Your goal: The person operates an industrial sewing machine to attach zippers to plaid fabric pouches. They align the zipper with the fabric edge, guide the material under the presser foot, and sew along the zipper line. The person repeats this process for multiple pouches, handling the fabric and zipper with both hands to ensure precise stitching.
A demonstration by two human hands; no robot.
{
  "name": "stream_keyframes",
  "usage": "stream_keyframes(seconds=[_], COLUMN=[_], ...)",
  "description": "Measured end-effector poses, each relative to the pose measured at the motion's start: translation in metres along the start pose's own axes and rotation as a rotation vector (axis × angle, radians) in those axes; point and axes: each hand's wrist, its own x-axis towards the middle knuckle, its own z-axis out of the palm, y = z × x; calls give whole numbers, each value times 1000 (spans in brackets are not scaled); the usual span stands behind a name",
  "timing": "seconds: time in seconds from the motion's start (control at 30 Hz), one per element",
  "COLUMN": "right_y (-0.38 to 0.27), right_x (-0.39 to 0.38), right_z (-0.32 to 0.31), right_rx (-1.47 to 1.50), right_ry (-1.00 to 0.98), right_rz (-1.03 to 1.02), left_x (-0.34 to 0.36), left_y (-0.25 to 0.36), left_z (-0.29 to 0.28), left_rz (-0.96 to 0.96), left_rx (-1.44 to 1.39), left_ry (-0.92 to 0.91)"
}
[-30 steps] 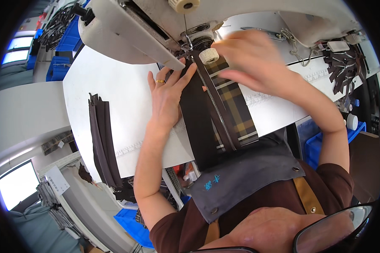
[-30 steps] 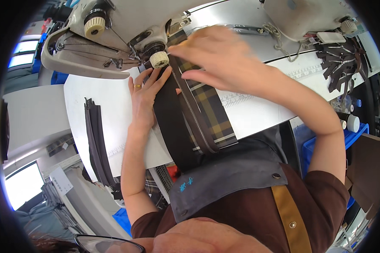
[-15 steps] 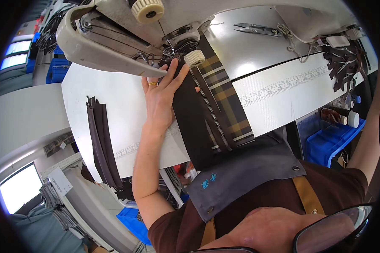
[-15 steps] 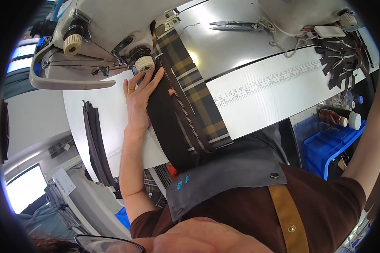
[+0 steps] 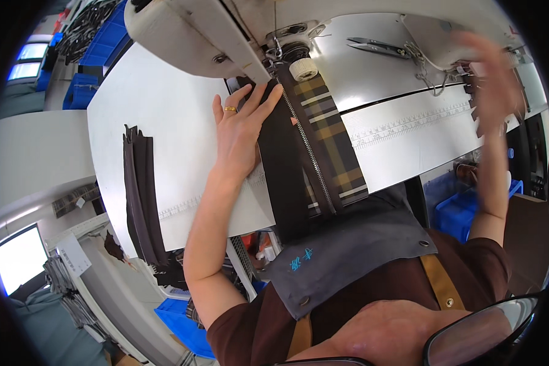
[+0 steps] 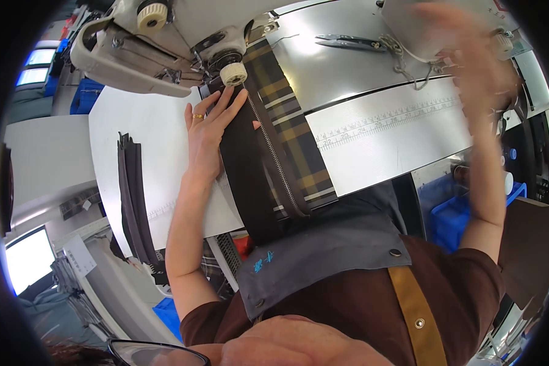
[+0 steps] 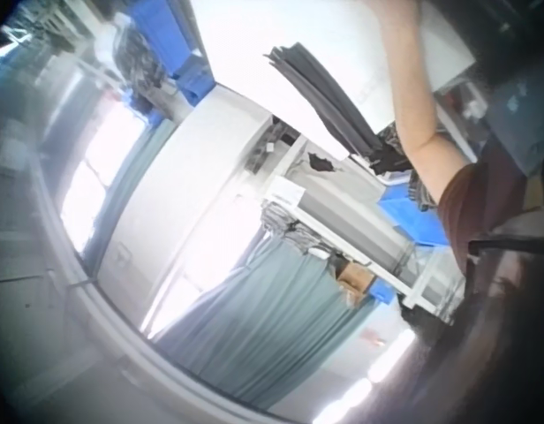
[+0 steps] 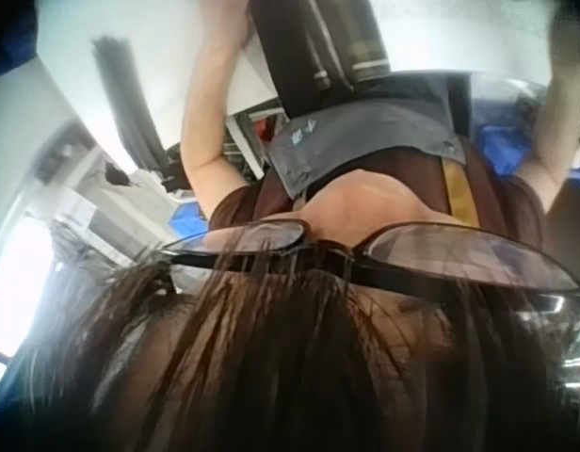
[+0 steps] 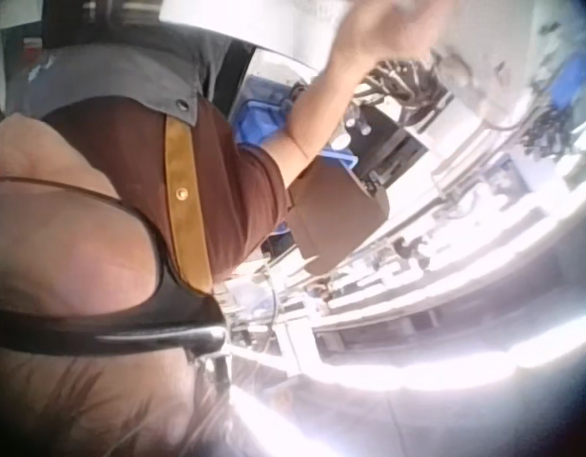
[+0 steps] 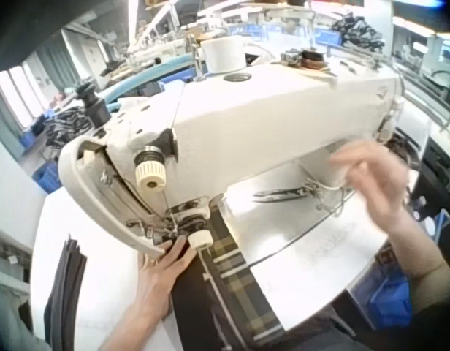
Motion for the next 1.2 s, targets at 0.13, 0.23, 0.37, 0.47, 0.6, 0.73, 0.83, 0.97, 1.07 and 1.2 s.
stream_keyframes(seconds=[0.13, 0.23, 0.37, 0.47, 0.6, 0.73, 0.83, 0.97, 1.07, 1.2], right_y=[-59, -47, -50, -46, -34, -24, -13, 3, 8, 8], right_x=[-8, -6, -4, -7, -10, 1, 5, 7, 3, -1], right_z=[148, 177, 184, 187, 182, 175, 179, 181, 179, 176], right_rx=[-30, -167, -196, -209, -144, -499, -557, -479, -372, -254], right_ry=[-446, -560, -574, -571, -522, -646, -675, -592, -558, -477], right_rz=[-305, -304, -286, -293, -228, -112, -128, -251, -211, -114], left_x=[-2, -3, -4, -3, -4, -4, -3, -3, -2, -3], left_y=[-3, -5, -8, -6, -4, -2, -3, -4, -3, -5], left_z=[3, 6, 5, 4, 3, 3, 4, 6, 5, 7], left_rz=[6, 28, 33, 15, 14, 0, 9, 19, 19, 13], left_rx=[38, 50, 20, 15, 13, 8, 15, 51, 52, 45], left_ry=[8, -1, -1, 6, 12, 13, 17, 23, 30, 31])
